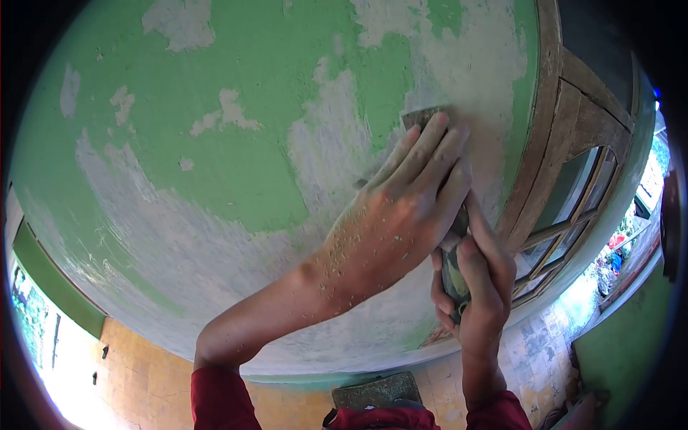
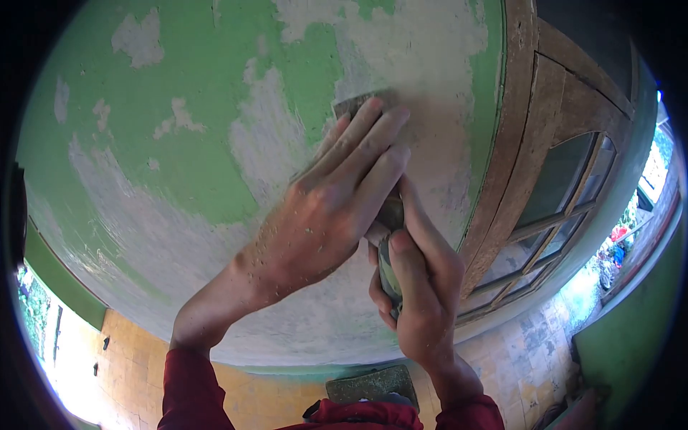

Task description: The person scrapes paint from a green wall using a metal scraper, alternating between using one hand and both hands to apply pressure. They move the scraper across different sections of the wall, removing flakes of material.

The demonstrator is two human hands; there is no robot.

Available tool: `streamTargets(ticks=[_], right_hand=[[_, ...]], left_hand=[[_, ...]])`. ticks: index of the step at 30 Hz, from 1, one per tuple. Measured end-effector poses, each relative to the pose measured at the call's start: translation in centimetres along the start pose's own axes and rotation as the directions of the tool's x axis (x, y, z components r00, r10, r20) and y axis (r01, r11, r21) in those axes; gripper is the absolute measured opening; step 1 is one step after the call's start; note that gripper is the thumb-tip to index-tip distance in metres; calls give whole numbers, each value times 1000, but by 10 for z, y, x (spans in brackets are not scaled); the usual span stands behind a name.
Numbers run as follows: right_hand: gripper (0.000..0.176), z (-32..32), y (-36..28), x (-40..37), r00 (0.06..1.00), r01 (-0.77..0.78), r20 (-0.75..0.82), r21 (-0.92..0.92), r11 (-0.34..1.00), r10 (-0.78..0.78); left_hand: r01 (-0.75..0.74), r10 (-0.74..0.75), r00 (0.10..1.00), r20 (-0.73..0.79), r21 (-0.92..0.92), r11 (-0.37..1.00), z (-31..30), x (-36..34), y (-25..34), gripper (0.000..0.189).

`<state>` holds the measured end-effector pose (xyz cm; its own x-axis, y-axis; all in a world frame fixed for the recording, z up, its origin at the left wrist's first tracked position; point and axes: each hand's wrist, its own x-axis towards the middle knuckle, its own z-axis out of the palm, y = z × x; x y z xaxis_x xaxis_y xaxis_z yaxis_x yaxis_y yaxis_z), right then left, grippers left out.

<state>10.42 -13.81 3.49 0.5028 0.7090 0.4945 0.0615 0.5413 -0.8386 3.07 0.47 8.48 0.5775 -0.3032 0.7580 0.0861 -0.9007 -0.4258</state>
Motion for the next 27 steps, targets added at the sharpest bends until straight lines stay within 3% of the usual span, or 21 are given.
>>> streamTargets(ticks=[9,12,27], right_hand=[[51,2,-5,1,1000,9,-6,-100,995,-9],[51,10,-11,17,999,26,-36,-45,999,-28],[50,4,-3,3,999,20,-34,-108,994,-24]], left_hand=[[9,-9,1000,29,-10,1000,-3,0,1,28],[10,-10,999,-32,-10,1000,-3,10,-6,29],[-9,10,999,36,-25,1000,-6,6,-1,25]])
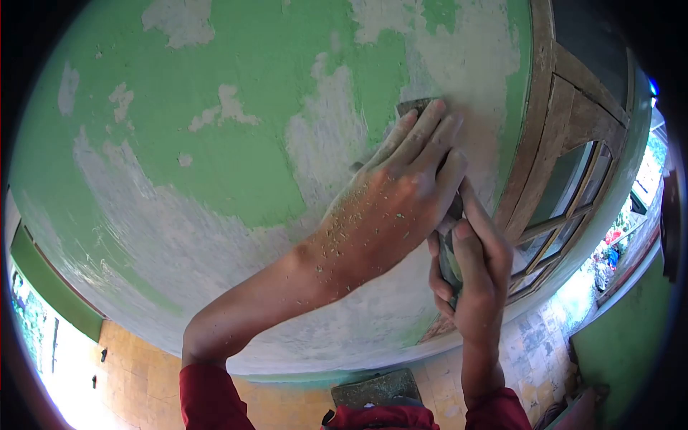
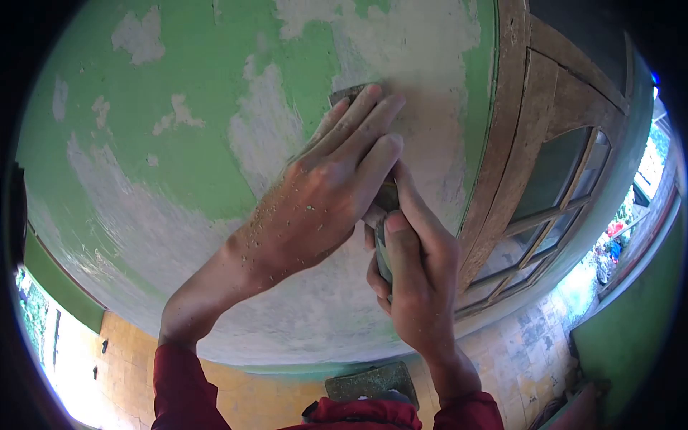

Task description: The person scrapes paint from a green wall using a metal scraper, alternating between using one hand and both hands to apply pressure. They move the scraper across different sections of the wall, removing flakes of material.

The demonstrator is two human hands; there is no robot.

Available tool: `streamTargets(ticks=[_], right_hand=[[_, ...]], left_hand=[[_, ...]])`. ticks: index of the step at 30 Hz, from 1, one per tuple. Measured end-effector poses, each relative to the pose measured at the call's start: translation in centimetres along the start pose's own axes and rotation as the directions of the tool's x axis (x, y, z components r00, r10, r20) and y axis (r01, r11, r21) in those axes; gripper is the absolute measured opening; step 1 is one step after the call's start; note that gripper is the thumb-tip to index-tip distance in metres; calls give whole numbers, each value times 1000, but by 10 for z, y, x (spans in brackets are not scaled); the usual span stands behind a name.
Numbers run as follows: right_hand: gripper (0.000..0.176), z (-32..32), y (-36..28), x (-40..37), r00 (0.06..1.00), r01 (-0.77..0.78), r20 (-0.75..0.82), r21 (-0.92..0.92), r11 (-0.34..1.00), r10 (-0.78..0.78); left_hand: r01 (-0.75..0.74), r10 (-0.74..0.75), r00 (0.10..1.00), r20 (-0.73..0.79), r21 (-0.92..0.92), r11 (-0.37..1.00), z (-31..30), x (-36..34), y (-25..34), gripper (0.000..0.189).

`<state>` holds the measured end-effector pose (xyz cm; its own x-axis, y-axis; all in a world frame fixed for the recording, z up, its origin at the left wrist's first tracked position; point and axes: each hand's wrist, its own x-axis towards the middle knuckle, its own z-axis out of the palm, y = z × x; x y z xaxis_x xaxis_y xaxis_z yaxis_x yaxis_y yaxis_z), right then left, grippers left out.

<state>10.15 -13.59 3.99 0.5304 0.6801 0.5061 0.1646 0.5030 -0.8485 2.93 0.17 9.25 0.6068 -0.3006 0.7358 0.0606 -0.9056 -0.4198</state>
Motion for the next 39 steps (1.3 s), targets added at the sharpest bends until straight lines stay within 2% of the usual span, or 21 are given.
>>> streamTargets(ticks=[7,9,12,15,18,20,22,24,35,39], right_hand=[[49,-1,-2,1,1000,3,23,14,1000,-3],[49,3,4,-5,999,53,-8,-13,998,-53],[48,5,-6,-1,999,50,-9,-29,998,-50],[48,2,2,-2,999,31,-15,0,1000,-31],[47,4,9,-4,998,57,-31,-43,997,-58],[47,4,5,-2,999,39,-36,-28,999,-40],[47,3,5,-3,999,8,-36,-10,1000,-9],[47,6,8,-7,998,49,-30,8,999,-48],[47,0,-3,7,998,65,-10,-42,997,-66],[47,1,-1,-4,999,47,-16,-42,998,-47]], left_hand=[[-36,36,999,2,27,999,-1,1,-7,24],[-36,35,999,23,17,999,-1,-4,-4,23],[-43,42,999,-32,-23,999,0,-1,-6,23],[-36,37,999,16,-54,998,-2,0,-3,22],[-64,64,998,2,-10,998,2,-3,-6,22],[-44,43,999,-9,-133,990,-1,3,-9,21],[-43,44,999,1,-85,995,0,0,-8,22],[-62,62,998,16,-26,998,-1,0,-10,24],[-80,78,994,75,28,996,-10,15,-12,31],[-98,99,995,34,-24,995,-3,7,-12,32]])
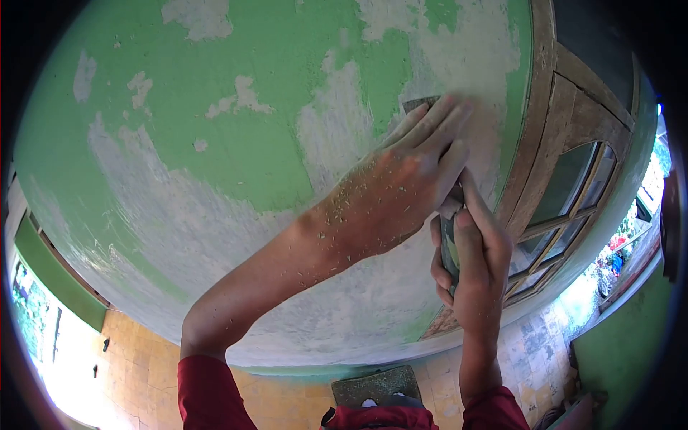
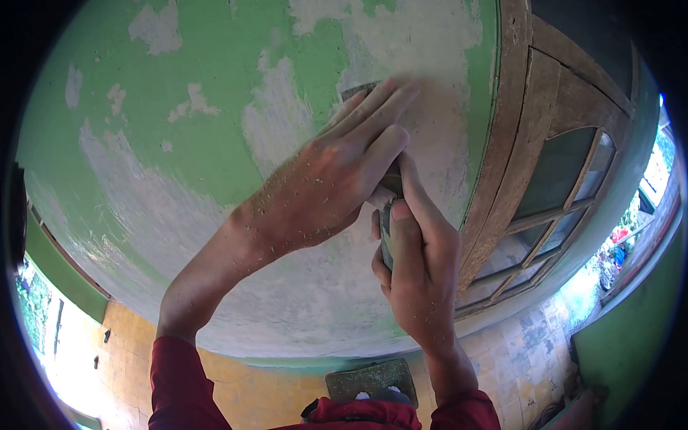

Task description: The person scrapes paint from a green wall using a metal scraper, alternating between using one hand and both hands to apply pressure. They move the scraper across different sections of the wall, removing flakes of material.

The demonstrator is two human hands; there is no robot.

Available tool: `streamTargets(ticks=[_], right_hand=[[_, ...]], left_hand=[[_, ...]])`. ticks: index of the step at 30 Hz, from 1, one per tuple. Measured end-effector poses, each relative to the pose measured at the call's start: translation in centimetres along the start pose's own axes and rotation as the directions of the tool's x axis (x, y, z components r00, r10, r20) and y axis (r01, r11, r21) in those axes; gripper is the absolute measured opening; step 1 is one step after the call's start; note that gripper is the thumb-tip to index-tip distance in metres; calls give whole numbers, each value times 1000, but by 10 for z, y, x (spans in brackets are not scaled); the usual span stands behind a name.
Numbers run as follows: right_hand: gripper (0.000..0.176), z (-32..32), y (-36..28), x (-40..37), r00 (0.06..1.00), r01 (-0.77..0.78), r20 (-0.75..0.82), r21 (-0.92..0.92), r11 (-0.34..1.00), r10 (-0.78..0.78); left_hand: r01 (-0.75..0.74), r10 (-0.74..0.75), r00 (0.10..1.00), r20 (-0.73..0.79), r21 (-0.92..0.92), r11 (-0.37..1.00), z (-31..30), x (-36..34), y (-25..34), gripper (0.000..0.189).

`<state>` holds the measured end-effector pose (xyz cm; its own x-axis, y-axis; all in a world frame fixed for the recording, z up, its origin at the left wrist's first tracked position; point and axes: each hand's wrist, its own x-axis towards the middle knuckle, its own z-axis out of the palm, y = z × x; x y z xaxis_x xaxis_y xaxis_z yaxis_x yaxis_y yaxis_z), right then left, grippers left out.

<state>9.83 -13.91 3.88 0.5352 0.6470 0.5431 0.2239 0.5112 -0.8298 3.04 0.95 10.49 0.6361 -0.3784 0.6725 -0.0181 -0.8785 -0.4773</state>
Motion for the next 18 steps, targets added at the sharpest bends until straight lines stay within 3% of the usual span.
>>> streamTargets(ticks=[6,9,11,18], right_hand=[[47,3,-3,12,998,56,7,-2,998,-56],[49,-1,-1,5,999,29,-13,-60,998,-30],[49,3,-6,26,998,59,-16,-43,997,-60],[47,-4,-11,17,999,35,3,-35,999,-35]], left_hand=[[-19,18,1000,19,31,999,-9,6,-3,31],[16,-15,1000,23,-59,998,-3,3,0,32],[-23,26,998,-60,47,999,-2,13,-12,32],[-30,30,999,-12,-43,999,-2,9,-7,32]])
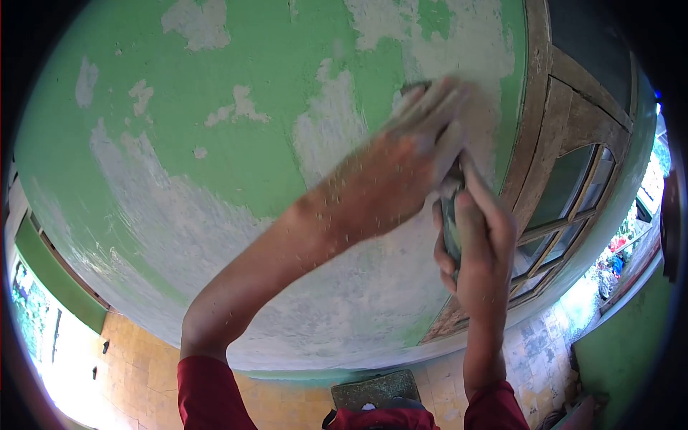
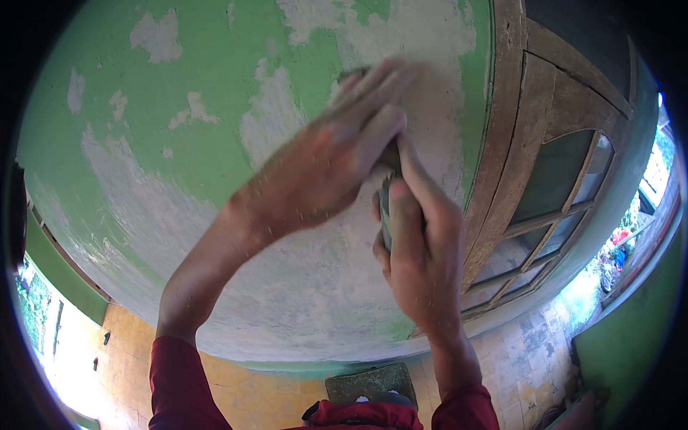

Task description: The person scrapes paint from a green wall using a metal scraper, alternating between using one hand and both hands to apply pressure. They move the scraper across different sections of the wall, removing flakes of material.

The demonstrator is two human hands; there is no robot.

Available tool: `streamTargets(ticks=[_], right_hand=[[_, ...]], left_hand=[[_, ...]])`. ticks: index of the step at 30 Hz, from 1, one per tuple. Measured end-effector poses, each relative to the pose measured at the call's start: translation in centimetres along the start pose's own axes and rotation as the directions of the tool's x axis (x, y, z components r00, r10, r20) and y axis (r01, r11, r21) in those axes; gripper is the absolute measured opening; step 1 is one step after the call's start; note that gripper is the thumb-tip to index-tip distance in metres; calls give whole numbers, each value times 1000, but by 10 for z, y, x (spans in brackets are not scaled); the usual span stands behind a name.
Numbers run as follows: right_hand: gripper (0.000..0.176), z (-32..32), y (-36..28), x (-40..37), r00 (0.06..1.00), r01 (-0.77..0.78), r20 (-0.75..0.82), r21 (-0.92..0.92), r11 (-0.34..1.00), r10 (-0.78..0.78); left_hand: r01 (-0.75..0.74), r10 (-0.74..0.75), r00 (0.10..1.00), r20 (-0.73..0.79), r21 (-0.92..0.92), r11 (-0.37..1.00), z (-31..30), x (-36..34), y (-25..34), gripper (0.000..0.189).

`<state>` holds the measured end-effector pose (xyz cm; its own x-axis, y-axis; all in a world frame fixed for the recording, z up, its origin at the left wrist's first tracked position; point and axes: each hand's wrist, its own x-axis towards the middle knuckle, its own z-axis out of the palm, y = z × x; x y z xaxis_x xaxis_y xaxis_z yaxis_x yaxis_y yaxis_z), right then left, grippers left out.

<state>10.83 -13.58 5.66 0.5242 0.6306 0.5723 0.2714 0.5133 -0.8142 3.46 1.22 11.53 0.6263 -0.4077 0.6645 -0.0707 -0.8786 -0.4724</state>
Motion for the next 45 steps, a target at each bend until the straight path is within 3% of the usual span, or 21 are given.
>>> streamTargets(ticks=[3,10,12,15,17,24,27,31,33,37,39,42,45], right_hand=[[49,0,2,8,997,71,-20,-36,997,-72],[45,-2,-4,11,1000,11,-2,-26,1000,-11],[50,1,10,6,995,93,-27,-37,995,-94],[50,-5,8,1,998,67,-4,-98,993,-68],[49,0,-7,18,996,85,-25,-80,993,-88],[48,-5,-12,16,995,102,11,-69,992,-102],[48,-2,-8,17,993,112,-13,-65,992,-113],[48,0,-7,16,996,82,-12,-84,993,-84],[47,3,-14,33,986,167,-1,-89,982,-168],[44,-5,-14,19,991,132,42,-54,990,-130],[47,-5,-9,24,989,150,12,-137,979,-150],[46,-2,-15,31,987,161,-12,-105,981,-163],[44,-4,-10,15,995,100,-13,-102,990,-101]], left_hand=[[-31,32,999,-18,47,998,-3,11,-8,33],[-11,13,999,-40,45,999,-1,13,-9,29],[-22,22,1000,-9,73,997,-3,9,-5,28],[26,-26,1000,9,-28,999,-1,6,-1,28],[-6,11,995,-100,55,998,-5,22,-15,27],[19,-13,994,-105,56,998,-2,14,-5,29],[-3,3,1000,-5,50,999,-14,23,-10,29],[-35,44,996,-72,121,992,-8,23,-19,28],[-37,51,992,-116,116,993,-7,27,-21,28],[-14,22,997,-69,104,994,-9,21,-12,26],[4,1,998,-55,95,996,-12,23,-13,26],[17,-16,1000,-14,61,998,-19,31,-16,25],[-11,24,997,-73,169,985,-11,24,-13,27]])
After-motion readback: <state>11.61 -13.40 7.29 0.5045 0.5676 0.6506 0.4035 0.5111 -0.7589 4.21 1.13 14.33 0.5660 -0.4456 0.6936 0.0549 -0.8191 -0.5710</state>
